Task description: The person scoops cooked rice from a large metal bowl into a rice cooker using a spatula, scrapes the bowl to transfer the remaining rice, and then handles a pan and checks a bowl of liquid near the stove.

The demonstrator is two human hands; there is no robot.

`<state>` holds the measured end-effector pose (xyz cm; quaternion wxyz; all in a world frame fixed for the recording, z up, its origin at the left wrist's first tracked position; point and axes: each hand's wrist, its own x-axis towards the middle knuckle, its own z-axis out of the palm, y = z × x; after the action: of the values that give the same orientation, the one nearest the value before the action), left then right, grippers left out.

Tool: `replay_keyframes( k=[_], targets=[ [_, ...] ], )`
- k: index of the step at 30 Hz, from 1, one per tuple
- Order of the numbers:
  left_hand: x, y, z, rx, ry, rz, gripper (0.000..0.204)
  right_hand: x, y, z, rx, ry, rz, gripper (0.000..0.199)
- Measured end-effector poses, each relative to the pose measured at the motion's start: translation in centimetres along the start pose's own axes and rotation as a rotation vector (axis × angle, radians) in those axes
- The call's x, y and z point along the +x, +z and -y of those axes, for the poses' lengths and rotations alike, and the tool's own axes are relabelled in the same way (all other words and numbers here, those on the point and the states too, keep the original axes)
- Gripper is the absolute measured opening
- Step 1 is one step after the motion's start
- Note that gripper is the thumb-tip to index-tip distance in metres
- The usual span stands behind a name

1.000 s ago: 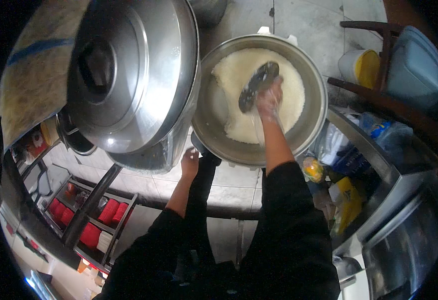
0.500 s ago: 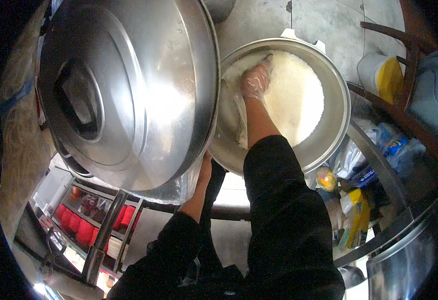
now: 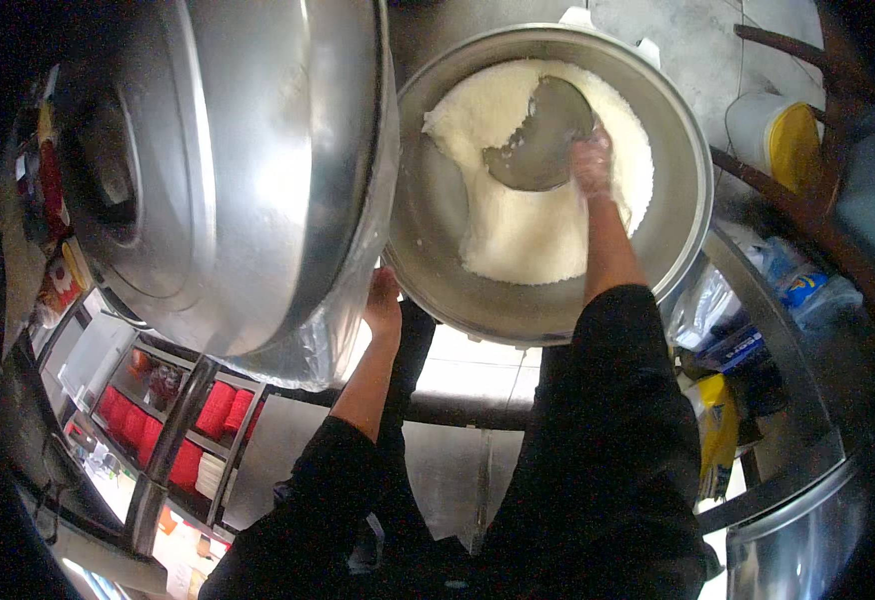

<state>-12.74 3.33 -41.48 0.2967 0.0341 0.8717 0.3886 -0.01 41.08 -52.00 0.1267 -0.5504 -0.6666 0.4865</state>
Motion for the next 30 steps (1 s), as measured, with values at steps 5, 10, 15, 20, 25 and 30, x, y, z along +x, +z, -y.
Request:
replay_keyframes(
  k=[5,10,15,20,25,30],
  targets=[
    [0.0,0.8,-2.0,0.028,0.031,-0.075,0.014,0.9,2.9,-2.1,0.108,-0.028,0.035,0.041],
    [-0.2,1.1,-4.0,-0.01,-0.031,-0.109,0.012,-3.0,9.5,-4.7,0.413,0.246,0.091,0.03],
    [-0.3,0.8,-2.7,0.218,0.085,-0.18,0.015,-6.4,5.3,4.8,0.35,0.377,0.087,0.028],
    [0.0,0.6,-1.7,0.24,0.047,-0.178,0.015,-6.5,2.2,2.6,0.741,0.581,0.305,0.034],
    [-5.7,-1.9,-7.5,0.052,-0.168,0.024,0.022,-12.9,-4.3,3.4,0.952,0.545,0.216,0.044],
    [-16.7,-7.0,-10.8,-0.12,-0.312,0.221,0.027,-21.8,-15.5,11.5,0.865,0.625,-0.058,0.053]
  ],
)
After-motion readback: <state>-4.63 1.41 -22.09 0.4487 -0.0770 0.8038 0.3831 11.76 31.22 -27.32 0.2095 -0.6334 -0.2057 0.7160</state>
